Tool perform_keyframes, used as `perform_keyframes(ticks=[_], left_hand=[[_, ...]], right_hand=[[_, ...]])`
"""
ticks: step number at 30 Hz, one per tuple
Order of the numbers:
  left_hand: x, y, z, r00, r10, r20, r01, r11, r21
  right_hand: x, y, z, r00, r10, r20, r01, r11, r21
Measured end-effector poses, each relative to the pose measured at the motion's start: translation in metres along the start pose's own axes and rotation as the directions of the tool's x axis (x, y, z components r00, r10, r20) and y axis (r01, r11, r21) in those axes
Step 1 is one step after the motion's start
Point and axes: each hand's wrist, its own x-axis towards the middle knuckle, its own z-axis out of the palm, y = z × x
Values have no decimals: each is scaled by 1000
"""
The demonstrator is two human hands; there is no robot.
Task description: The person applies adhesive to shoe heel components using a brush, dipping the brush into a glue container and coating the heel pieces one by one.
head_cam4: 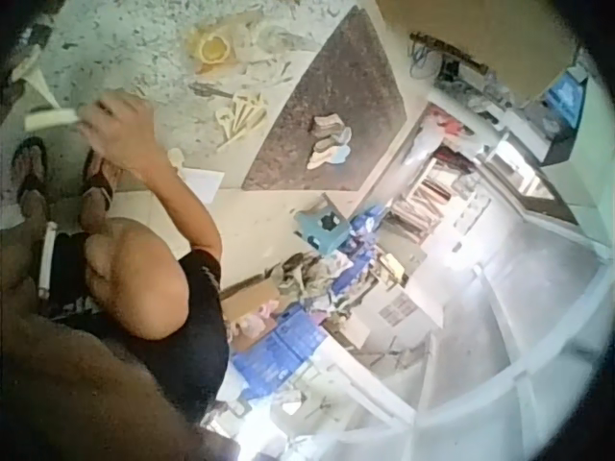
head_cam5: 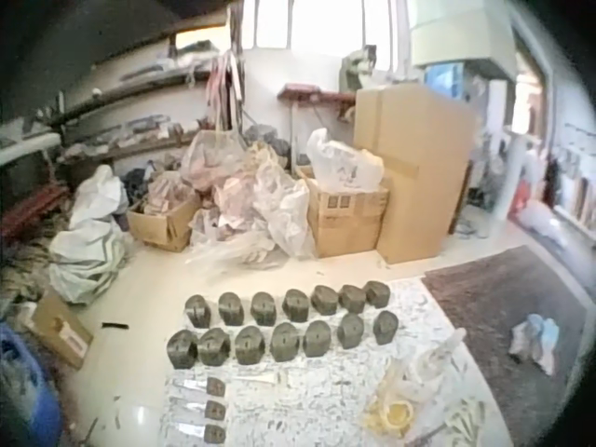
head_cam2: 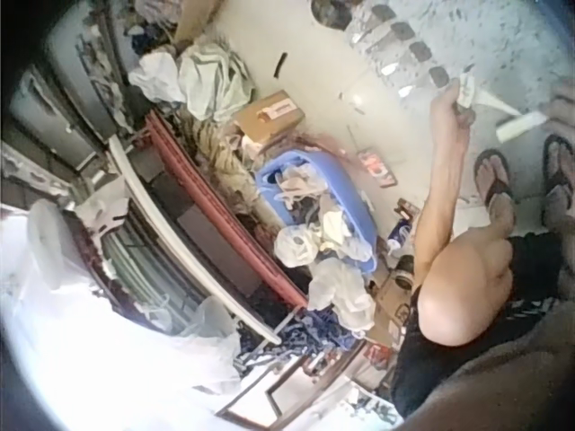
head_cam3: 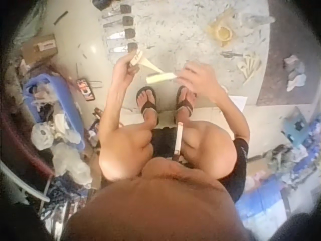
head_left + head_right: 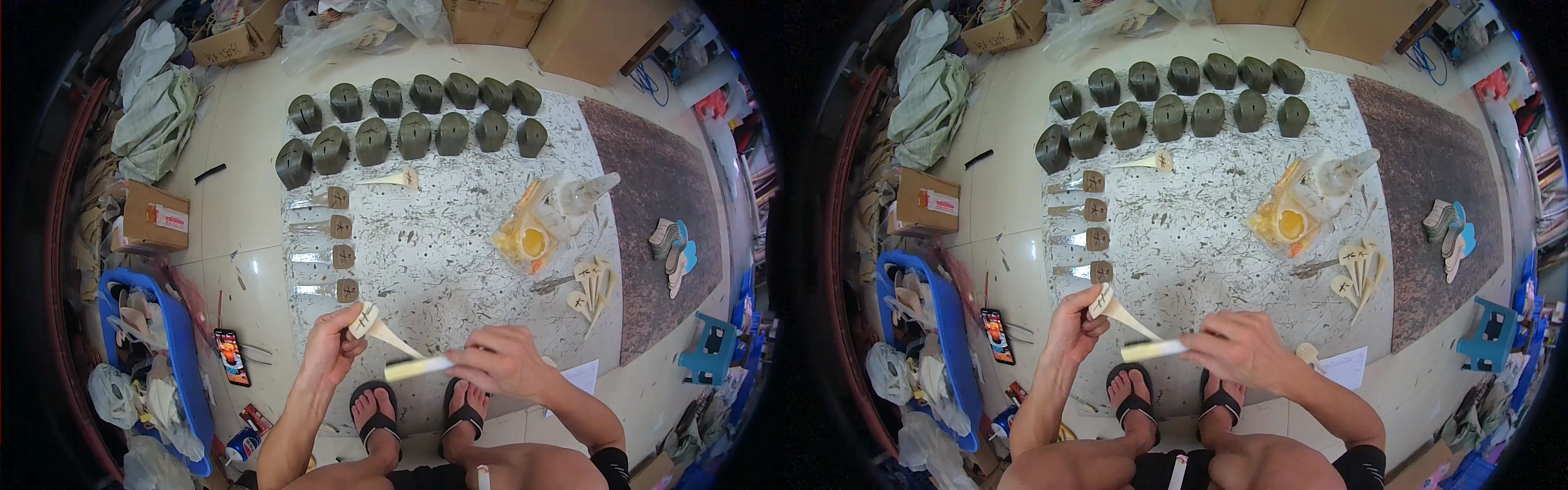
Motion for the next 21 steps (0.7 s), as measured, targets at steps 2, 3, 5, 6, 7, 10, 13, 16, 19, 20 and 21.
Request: perform_keyframes(ticks=[2,3,5,6,7,10,13,16,19,20,21], left_hand=[[0,4,0,1000,3,-9,-3,1000,0],[-1,7,-1,1000,13,-24,-13,1000,0],[-3,12,-5,999,24,-43,-24,1000,0],[-3,15,-7,998,35,-51,-35,999,-2],[-2,17,-9,998,35,-52,-35,999,-2],[-2,23,-15,996,59,-66,-62,997,-49],[1,27,-20,995,72,-69,-74,997,-33],[2,28,-23,994,48,-100,-55,996,-73],[4,29,-23,995,46,-86,-53,996,-73],[5,28,-23,994,41,-100,-48,996,-74],[5,27,-23,993,34,-116,-43,996,-77]], right_hand=[[-2,1,0,996,-70,48,67,996,56],[-3,1,-1,1000,-8,28,7,999,36],[-5,1,-1,999,54,7,-54,998,23],[-7,1,1,999,-16,46,12,998,68],[-8,1,2,993,-86,80,77,990,116],[-10,3,-3,997,71,-6,-71,994,80],[-16,8,3,994,-35,100,23,992,121],[-20,8,-2,986,152,69,-164,960,227],[-18,9,-5,957,207,205,-253,940,231],[-19,10,-6,957,208,203,-254,939,230],[-21,10,-7,939,246,240,-319,883,343]])
